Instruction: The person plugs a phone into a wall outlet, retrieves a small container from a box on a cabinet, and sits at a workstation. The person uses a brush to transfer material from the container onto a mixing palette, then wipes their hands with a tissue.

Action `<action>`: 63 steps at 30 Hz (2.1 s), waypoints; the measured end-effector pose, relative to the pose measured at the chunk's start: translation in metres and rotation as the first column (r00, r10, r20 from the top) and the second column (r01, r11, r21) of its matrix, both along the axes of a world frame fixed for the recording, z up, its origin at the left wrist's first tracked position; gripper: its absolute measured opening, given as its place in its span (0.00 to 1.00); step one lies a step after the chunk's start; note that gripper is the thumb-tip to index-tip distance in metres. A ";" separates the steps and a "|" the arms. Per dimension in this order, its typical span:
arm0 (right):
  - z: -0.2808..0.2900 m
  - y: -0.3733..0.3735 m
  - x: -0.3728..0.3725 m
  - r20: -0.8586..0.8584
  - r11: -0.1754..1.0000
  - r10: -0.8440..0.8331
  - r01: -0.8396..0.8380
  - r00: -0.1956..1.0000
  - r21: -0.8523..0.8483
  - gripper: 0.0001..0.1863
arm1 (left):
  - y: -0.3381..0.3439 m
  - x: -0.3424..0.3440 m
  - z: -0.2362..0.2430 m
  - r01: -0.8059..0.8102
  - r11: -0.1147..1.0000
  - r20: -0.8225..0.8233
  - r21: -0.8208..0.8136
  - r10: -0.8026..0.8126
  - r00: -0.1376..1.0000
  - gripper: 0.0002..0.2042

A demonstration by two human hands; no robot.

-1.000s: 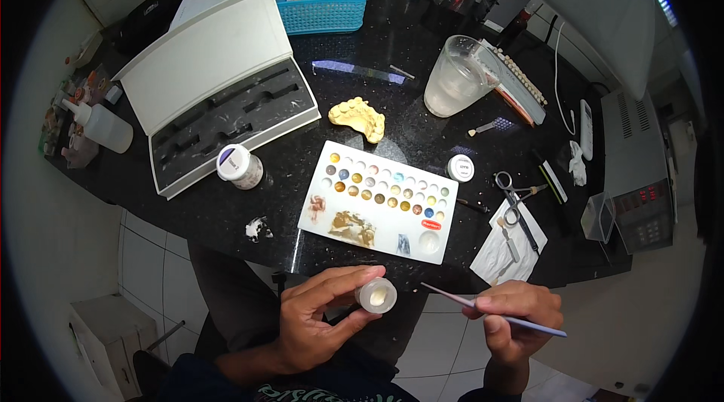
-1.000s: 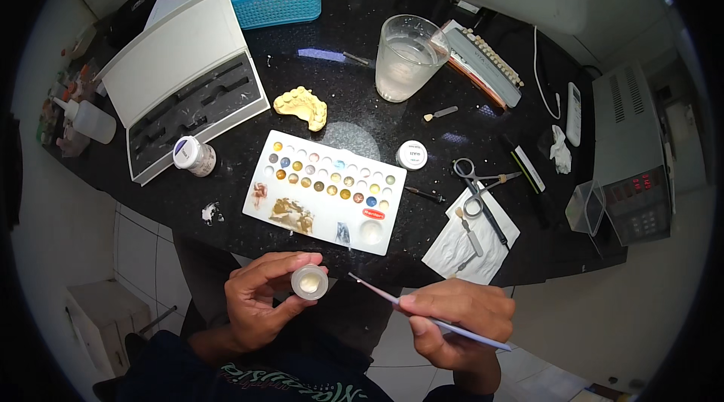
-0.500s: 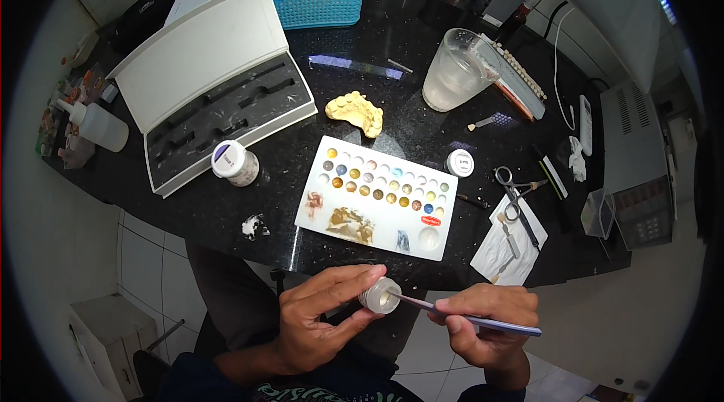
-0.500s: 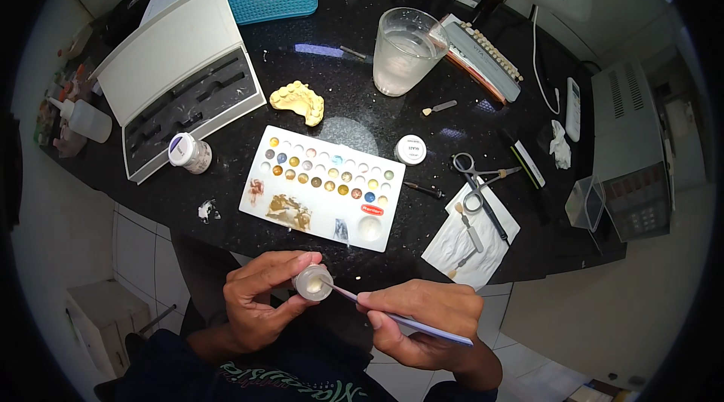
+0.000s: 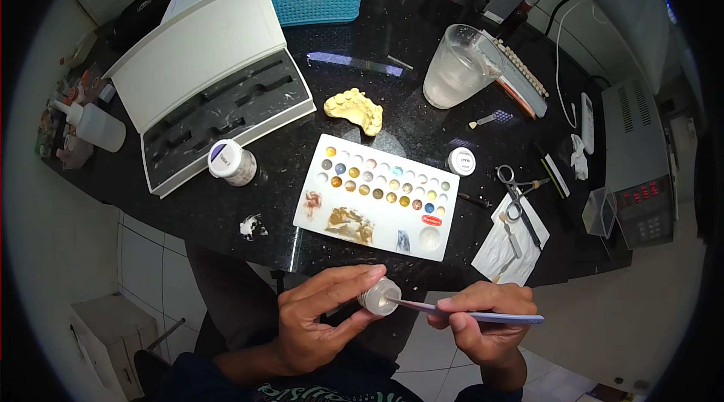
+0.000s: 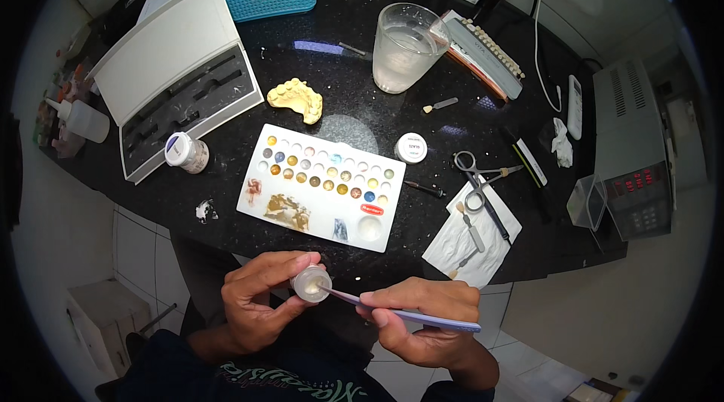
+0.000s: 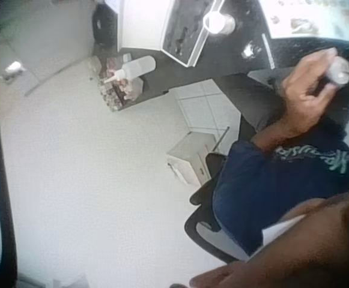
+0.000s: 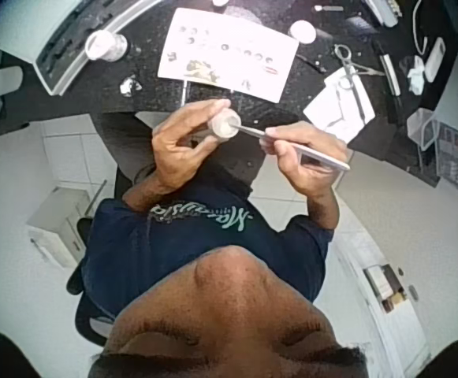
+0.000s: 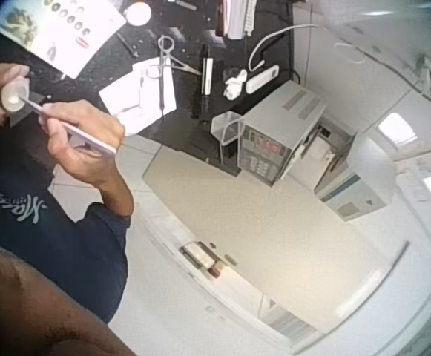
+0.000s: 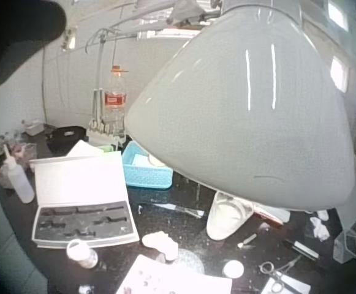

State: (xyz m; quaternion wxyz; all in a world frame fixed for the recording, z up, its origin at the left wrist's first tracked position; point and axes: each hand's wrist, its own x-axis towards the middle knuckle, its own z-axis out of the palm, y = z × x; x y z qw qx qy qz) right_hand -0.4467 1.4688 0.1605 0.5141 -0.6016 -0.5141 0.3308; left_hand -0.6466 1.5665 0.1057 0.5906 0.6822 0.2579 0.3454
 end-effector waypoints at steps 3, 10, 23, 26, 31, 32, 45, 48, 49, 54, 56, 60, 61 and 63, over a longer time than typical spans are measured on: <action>0.000 0.000 0.000 -0.004 1.000 0.010 -0.010 1.000 0.006 0.08 | -0.002 0.001 0.000 -0.009 0.999 -0.003 -0.033 0.009 1.000 0.23; -0.002 0.001 0.001 -0.032 0.999 0.037 -0.037 0.999 0.025 0.07 | -0.001 -0.002 -0.003 0.021 1.000 0.010 -0.009 -0.021 1.000 0.23; -0.006 -0.003 -0.001 -0.189 0.997 -0.066 0.073 0.980 0.028 0.06 | -0.002 -0.002 -0.004 0.014 0.998 0.024 -0.063 -0.012 1.000 0.22; -0.001 -0.001 0.000 -0.011 0.999 -0.024 0.025 1.000 0.044 0.07 | -0.002 -0.002 -0.004 0.016 0.997 0.025 -0.076 -0.014 1.000 0.22; 0.000 0.001 0.000 0.109 0.997 0.009 -0.018 0.994 0.081 0.08 | -0.001 -0.001 -0.002 0.023 1.000 0.013 -0.002 -0.023 1.000 0.23; 0.000 0.001 0.000 0.118 0.995 0.019 -0.029 0.993 0.090 0.08 | -0.001 -0.001 -0.002 0.022 1.000 0.012 -0.001 -0.022 1.000 0.23; -0.005 -0.005 0.001 -0.013 0.999 -0.050 0.050 0.999 0.010 0.07 | -0.001 0.001 0.006 0.006 0.998 -0.045 0.060 -0.003 0.999 0.24; -0.004 -0.002 0.003 0.117 0.995 0.020 -0.031 0.993 0.090 0.07 | 0.000 0.002 0.006 0.004 0.998 -0.048 0.064 -0.001 0.999 0.24; -0.004 -0.001 0.003 0.127 0.992 0.020 -0.035 0.992 0.117 0.07 | 0.000 0.002 0.005 0.002 0.996 -0.048 0.085 0.002 0.999 0.23; -0.005 -0.004 0.003 0.131 0.989 -0.007 -0.013 0.991 0.149 0.07 | 0.000 0.001 0.005 0.004 0.997 -0.053 0.082 0.000 0.999 0.23; -0.004 -0.002 0.003 0.138 0.990 0.019 -0.038 0.990 0.134 0.07 | 0.000 0.001 0.005 0.007 0.996 -0.058 0.092 -0.002 0.998 0.24; -0.005 -0.003 0.003 0.121 0.992 0.019 -0.034 0.992 0.125 0.07 | -0.001 0.002 0.005 0.006 0.996 -0.051 0.093 -0.002 0.999 0.24; -0.006 -0.005 0.003 0.122 0.992 0.007 -0.022 0.993 0.124 0.07 | -0.001 0.002 0.005 0.006 0.995 -0.049 0.095 -0.001 0.999 0.24; -0.006 -0.005 0.003 0.123 0.992 -0.006 -0.009 0.992 0.124 0.07 | -0.001 0.002 0.005 0.009 0.996 -0.049 0.094 -0.005 0.999 0.24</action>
